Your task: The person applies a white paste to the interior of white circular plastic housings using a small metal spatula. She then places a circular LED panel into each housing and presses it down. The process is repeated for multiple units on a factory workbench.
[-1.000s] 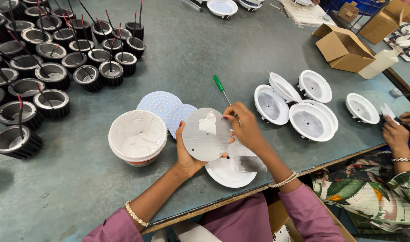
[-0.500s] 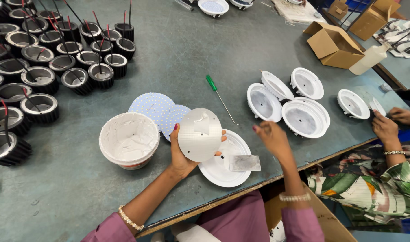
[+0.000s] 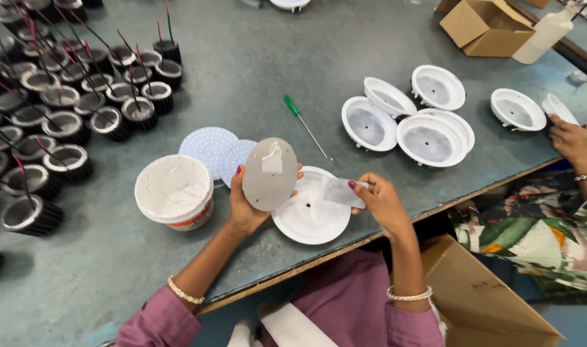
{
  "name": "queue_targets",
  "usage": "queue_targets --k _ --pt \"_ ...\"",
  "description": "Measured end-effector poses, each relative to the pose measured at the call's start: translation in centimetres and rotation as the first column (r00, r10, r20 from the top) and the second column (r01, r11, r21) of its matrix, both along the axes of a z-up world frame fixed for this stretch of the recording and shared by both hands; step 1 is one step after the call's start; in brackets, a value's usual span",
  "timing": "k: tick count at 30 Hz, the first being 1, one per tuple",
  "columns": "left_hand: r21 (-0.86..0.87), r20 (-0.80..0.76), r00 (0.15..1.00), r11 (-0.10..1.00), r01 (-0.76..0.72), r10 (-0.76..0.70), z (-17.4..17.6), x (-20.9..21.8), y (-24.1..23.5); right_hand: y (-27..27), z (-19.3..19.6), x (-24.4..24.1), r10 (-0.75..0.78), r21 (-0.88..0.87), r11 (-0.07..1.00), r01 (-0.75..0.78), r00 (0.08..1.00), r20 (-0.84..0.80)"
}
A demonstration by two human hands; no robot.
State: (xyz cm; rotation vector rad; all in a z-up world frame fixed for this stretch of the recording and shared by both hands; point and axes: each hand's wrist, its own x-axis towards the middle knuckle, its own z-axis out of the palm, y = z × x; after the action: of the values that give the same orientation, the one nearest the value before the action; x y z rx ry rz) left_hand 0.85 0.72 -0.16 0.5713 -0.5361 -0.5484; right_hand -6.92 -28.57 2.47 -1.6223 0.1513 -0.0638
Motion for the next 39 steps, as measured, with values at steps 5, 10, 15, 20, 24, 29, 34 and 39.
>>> queue_targets --k 5,10,15,20,24,29,34,39 --pt "0.013 -0.042 0.999 1.000 -0.022 0.022 -1.0 -1.0 -1.3 5.6 3.1 1.6 -0.084 -0.031 0.995 0.096 0.958 0.273" --pt "0.055 0.096 0.989 0.992 -0.115 0.110 -2.5 -1.5 -1.4 9.9 5.8 1.7 -0.110 -0.198 0.965 0.172 0.951 0.290" --pt "0.111 0.175 0.977 0.984 -0.141 0.120 -2.6 -1.5 -1.5 12.0 6.7 1.7 -0.091 -0.262 0.942 0.209 0.912 0.400" --pt "0.070 0.083 0.994 0.994 -0.079 0.073 -2.4 -2.4 -1.7 15.2 5.7 0.5 -0.174 -0.217 0.931 0.293 0.881 0.440" --pt "0.078 -0.016 0.997 0.994 -0.078 0.079 -2.4 -2.4 -1.5 16.6 4.7 -1.1 -0.133 -0.350 0.859 0.372 0.825 0.550" --pt "0.060 -0.005 0.994 0.992 -0.111 0.112 -2.4 -2.1 -1.7 13.9 4.9 0.6 -0.228 -0.205 0.915 0.347 0.865 0.446" --pt "0.143 0.090 0.985 0.977 -0.160 0.148 -2.2 -1.8 -1.6 14.5 5.3 1.8 -0.305 -0.191 0.911 0.365 0.909 0.283" --pt "0.187 -0.014 0.988 0.971 -0.151 0.156 -2.8 -1.4 -1.6 15.6 6.1 1.4 -0.280 -0.204 0.913 0.354 0.905 0.320"
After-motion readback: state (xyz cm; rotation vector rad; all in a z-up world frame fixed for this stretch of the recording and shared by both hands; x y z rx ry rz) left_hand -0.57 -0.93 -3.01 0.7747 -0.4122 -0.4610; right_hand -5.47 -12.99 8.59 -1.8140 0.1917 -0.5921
